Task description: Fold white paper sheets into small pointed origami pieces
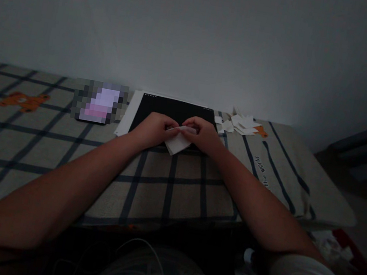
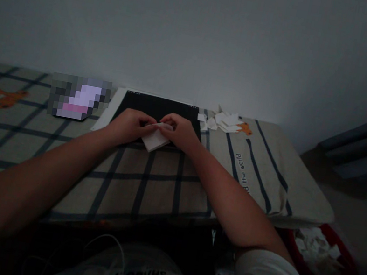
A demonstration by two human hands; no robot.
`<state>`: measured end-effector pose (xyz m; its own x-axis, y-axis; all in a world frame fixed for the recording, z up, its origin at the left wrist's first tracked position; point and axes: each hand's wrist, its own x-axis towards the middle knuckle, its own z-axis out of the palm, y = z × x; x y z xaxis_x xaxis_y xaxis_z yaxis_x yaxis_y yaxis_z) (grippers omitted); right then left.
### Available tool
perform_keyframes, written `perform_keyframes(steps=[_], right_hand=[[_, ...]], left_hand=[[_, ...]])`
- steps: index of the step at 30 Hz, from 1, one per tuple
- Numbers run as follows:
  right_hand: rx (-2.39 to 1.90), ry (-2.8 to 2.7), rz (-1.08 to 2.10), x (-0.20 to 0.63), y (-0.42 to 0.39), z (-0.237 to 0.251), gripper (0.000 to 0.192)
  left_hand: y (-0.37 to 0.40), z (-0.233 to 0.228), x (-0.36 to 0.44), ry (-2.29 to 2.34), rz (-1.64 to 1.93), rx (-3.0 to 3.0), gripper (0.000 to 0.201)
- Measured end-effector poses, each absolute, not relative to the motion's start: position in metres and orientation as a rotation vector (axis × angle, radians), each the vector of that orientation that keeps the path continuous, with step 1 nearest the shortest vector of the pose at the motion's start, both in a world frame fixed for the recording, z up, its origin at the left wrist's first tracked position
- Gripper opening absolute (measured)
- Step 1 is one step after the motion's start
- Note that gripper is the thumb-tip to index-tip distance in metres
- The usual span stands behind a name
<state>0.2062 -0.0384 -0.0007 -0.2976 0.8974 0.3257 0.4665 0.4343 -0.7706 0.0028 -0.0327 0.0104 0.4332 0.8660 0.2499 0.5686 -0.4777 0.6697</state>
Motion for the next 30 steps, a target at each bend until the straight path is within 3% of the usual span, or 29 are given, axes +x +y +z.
perform_keyframes(steps=[10,23,30], right_hand=[[-1.092,-1.923,0.801,0.2015,-0.0383,-0.0035,0.025],[-1.147,-1.906,0.644,0.2049,-0.0332,-0.0064,0.033],[-1.193,-1.865,0.603,0.2096,-0.0316,-0.0037,0.027]], left_hand=[[-0.0338,0.0136,0.0043,1.228,0.791,2.247,0.026],[-0.031,0.0107,0.0042,1.341,0.794,2.142,0.023],[-0.0265,0.0064,0.0018,1.336,0.778,2.055,0.022]])
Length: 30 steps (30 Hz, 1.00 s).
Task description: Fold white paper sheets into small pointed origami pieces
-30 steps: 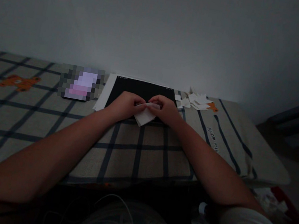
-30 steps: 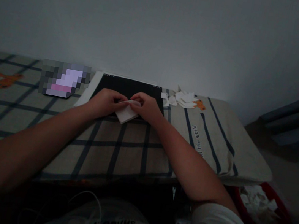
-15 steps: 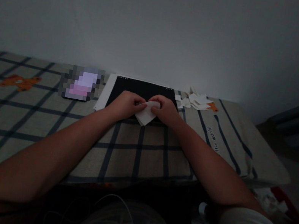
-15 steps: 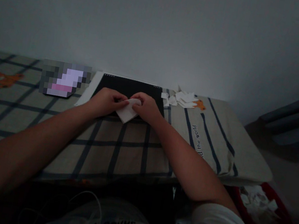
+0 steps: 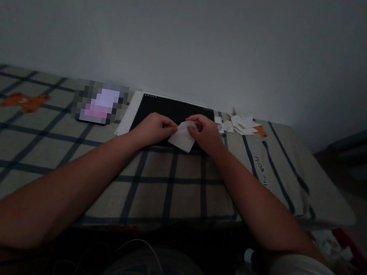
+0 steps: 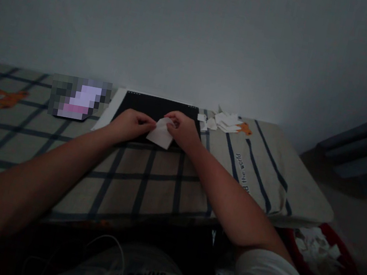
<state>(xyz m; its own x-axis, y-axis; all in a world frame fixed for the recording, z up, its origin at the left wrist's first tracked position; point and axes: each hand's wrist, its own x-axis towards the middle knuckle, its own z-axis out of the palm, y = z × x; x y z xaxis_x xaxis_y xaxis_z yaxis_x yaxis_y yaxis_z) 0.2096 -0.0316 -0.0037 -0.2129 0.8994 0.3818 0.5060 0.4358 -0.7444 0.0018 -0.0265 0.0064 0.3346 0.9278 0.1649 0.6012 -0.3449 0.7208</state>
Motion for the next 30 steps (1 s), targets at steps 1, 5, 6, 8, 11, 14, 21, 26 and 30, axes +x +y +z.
perform_keyframes(steps=[1,5,6,8,11,14,21,26,30], right_hand=[[-1.195,-1.871,0.581,0.21,-0.032,-0.003,0.027],[-1.184,-1.832,0.554,0.21,-0.03,-0.004,0.029],[-1.182,-1.798,0.56,0.21,-0.029,-0.005,0.032],[-1.187,-1.712,0.581,0.208,-0.026,-0.008,0.038],[-1.214,-1.624,0.536,0.206,-0.024,-0.011,0.041],[-1.212,-1.663,0.384,0.207,-0.024,-0.011,0.028],[-1.233,-1.796,0.276,0.213,-0.025,-0.004,0.014],[-1.38,-1.736,0.35,0.22,-0.025,0.003,0.011],[-1.405,-1.789,0.308,0.226,-0.023,0.007,0.008]], left_hand=[[-0.026,0.006,0.001,1.327,0.777,2.062,0.022],[-0.024,0.005,-0.001,1.356,0.816,2.064,0.023],[-0.023,0.005,-0.002,1.378,0.845,2.033,0.023],[-0.021,0.004,-0.003,1.42,0.922,1.929,0.023],[-0.019,0.001,-0.003,1.46,1.039,1.748,0.021],[-0.018,-0.002,-0.001,1.422,1.111,1.586,0.019],[-0.017,-0.008,0.008,1.278,1.076,1.37,0.013],[-0.02,0.001,0.001,1.422,0.891,1.808,0.022],[-0.023,0.01,-0.007,1.416,0.785,2.449,0.026]])
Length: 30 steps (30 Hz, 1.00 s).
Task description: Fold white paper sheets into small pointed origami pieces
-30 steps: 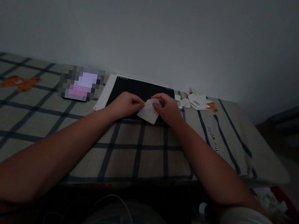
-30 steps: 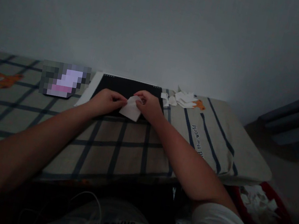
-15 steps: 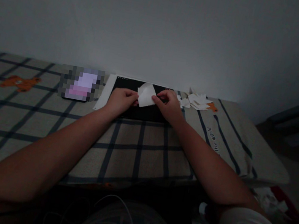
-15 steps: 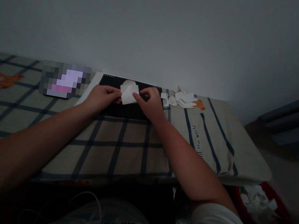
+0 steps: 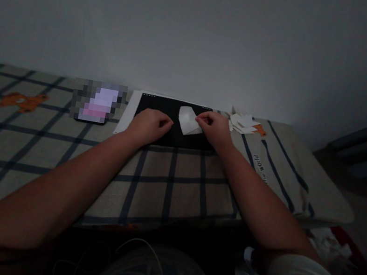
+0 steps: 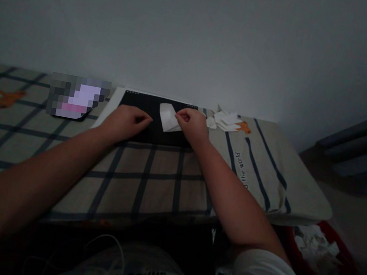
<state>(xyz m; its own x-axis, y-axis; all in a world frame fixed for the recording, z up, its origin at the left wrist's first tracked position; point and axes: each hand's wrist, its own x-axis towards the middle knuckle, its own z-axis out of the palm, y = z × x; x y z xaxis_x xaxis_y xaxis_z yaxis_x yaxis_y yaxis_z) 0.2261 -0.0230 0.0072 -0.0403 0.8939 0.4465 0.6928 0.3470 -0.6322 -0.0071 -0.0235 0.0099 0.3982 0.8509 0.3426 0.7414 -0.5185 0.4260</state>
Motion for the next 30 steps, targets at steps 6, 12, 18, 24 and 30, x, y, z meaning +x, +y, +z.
perform_keyframes(steps=[6,12,18,24,30], right_hand=[[-1.385,-1.92,0.222,0.232,-0.016,0.003,0.011],[-1.338,-1.993,0.185,0.232,-0.014,-0.002,0.012],[-1.334,-2.093,0.069,0.233,-0.015,-0.001,0.015],[-1.341,-2.186,-0.075,0.234,-0.02,0.004,0.017],[-1.22,-2.387,-0.15,0.233,-0.027,0.013,0.014]], left_hand=[[-0.02,0.001,-0.005,0.897,0.713,2.842,0.037],[-0.02,-0.005,-0.002,1.087,0.307,2.86,0.048],[-0.023,0.001,-0.004,1.057,0.158,2.915,0.052],[-0.031,0.005,-0.006,1.027,0.061,2.962,0.07],[-0.04,0.008,-0.001,1.12,0.056,2.967,0.077]])
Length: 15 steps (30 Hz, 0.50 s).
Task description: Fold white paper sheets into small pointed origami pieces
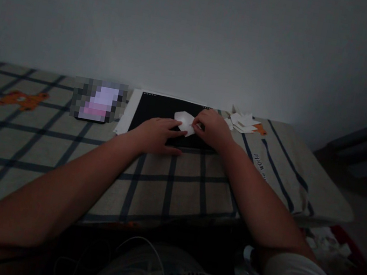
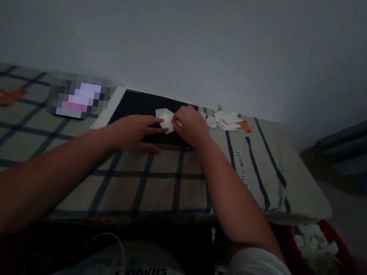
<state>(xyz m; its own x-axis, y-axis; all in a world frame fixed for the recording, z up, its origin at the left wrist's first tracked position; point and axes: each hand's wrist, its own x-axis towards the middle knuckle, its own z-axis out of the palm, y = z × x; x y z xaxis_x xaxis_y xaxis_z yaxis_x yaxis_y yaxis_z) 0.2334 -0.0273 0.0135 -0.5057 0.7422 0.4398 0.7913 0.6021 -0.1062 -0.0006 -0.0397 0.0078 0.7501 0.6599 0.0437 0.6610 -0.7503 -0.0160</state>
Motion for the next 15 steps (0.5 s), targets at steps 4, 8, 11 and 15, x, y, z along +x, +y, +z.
perform_keyframes(steps=[4,8,11,15], right_hand=[[-1.181,-2.487,-0.124,0.2336,-0.0317,0.0175,0.015],[-1.238,-2.494,-0.157,0.2349,-0.0334,0.0171,0.016],[-1.246,-2.494,-0.178,0.2371,-0.0319,0.0139,0.021],[-1.297,-2.504,-0.275,0.2382,-0.0292,0.0094,0.024]], left_hand=[[-0.0433,0.0087,0.0025,-1.064,-0.085,-2.908,0.078],[-0.0442,0.0082,0.0033,-1.07,-0.081,-2.919,0.08],[-0.0427,0.0089,0.0012,-1.1,-0.067,-2.953,0.081],[-0.0378,0.0107,-0.0038,-1.109,-0.005,-3.025,0.083]])
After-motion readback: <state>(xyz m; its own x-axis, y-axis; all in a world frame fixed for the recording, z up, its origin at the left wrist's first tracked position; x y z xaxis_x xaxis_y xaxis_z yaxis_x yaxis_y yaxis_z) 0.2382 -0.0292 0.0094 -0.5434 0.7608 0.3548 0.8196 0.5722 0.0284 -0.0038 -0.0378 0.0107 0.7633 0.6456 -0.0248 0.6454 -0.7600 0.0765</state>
